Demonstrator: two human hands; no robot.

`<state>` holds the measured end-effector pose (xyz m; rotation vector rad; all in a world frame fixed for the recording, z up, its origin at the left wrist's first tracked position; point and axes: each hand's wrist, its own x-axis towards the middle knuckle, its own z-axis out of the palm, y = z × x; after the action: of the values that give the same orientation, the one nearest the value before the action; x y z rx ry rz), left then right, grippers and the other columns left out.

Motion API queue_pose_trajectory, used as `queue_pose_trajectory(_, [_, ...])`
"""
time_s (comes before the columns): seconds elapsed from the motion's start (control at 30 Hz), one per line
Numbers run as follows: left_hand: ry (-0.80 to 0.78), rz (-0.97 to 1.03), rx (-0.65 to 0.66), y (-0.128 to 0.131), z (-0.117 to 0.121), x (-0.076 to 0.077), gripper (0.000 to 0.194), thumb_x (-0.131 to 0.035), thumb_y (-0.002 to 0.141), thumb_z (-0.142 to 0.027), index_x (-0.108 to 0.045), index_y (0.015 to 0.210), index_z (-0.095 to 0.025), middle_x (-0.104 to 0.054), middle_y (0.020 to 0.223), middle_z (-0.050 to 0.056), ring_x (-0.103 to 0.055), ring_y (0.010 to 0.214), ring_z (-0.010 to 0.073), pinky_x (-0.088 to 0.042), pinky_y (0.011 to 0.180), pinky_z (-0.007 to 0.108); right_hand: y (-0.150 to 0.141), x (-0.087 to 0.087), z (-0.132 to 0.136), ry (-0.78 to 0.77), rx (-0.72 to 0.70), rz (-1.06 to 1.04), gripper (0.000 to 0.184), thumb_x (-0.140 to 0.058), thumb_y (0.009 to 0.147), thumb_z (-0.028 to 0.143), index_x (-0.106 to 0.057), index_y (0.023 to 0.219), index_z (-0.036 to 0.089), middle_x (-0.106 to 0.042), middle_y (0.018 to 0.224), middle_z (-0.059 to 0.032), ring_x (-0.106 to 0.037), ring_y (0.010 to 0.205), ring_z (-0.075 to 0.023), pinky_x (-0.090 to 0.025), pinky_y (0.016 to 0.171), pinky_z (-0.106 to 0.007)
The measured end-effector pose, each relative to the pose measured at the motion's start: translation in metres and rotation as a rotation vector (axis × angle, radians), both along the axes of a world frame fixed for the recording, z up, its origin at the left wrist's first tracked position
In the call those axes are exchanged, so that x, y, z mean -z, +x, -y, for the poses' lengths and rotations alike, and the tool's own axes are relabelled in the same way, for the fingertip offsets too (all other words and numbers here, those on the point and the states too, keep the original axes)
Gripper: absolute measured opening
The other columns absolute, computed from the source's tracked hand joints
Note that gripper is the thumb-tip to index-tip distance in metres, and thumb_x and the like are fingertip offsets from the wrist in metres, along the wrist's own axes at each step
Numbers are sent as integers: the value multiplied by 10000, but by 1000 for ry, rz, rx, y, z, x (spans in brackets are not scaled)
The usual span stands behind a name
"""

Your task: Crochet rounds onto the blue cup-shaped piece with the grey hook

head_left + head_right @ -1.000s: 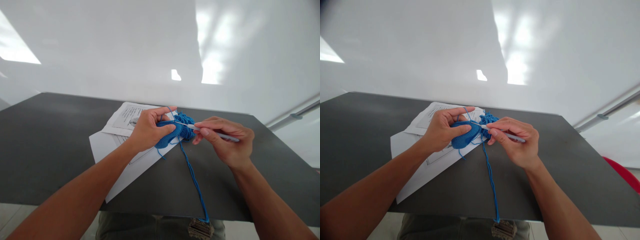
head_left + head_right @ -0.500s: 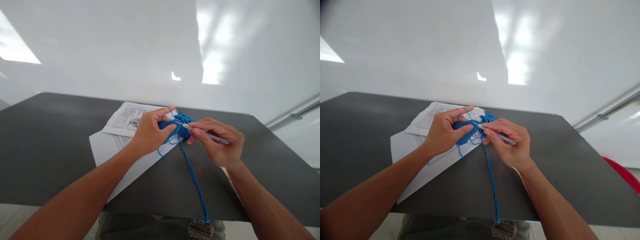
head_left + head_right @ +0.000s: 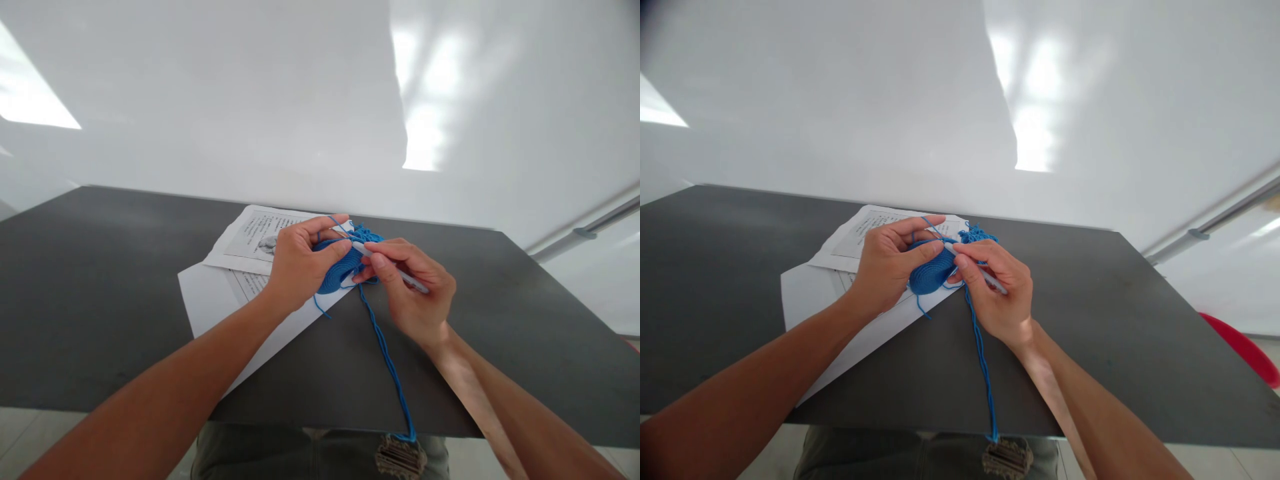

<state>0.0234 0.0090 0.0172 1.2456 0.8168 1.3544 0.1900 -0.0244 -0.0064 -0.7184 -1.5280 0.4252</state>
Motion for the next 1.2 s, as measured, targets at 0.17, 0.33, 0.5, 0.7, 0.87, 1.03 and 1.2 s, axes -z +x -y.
queue_pose_trajectory(0.17, [-164,230,14,2,-2,-2,509,-960,602,-198,-802,1079,-114,-749,724,-12,-653,651,112,-529,644,241,-5,3,2,164,124,177,236,-667,986,78,-772,1144,219,-744,996,-48,-749,716,-124,-636,635,-260])
queue_pose_trajectory(0.33, [-276,370,125,-4,-4,-8,538,-996,564,-161,-807,1062,-89,-713,684,-21,-633,631,88,-527,634,211,-11,4,4,414,331,443,335,-699,956,42,-725,1251,198,-746,1050,-95,-750,907,-169,-637,778,-286])
queue_pose_trajectory(0.5, [-270,401,220,-10,-7,-12,437,-966,635,-116,-824,1047,-87,-724,681,-3,-657,638,92,-546,636,200,-2,-1,0,523,284,520,403,-730,943,56,-691,1324,181,-749,1103,-124,-750,1007,-193,-632,876,-298])
queue_pose_trajectory(0.7, [-209,308,213,-13,-12,-10,501,-988,593,-129,-827,1066,-102,-741,685,0,-675,634,107,-553,615,207,15,-9,-2,487,209,577,432,-747,936,62,-691,1334,220,-763,1104,-92,-751,974,-186,-637,855,-307])
queue_pose_trajectory(0.87, [-149,180,164,-14,-15,-6,526,-985,573,-161,-831,1074,-120,-777,751,17,-679,654,116,-547,625,223,23,-14,-4,523,178,678,410,-732,919,14,-696,1304,148,-763,1070,-125,-722,912,-198,-629,813,-342])
queue_pose_trajectory(1.03, [-99,47,77,-17,-19,-4,478,-930,611,-170,-838,1078,-124,-782,771,30,-675,673,134,-549,651,254,28,-18,-5,568,160,755,388,-722,908,1,-700,1279,111,-763,1034,-148,-703,889,-221,-630,774,-371])
queue_pose_trajectory(1.2, [-18,-87,25,-21,-21,-5,424,-886,658,-190,-845,1073,-115,-796,790,48,-675,671,145,-555,652,266,31,-21,-4,580,168,761,368,-733,893,0,-729,1244,110,-762,997,-133,-710,875,-219,-632,778,-354])
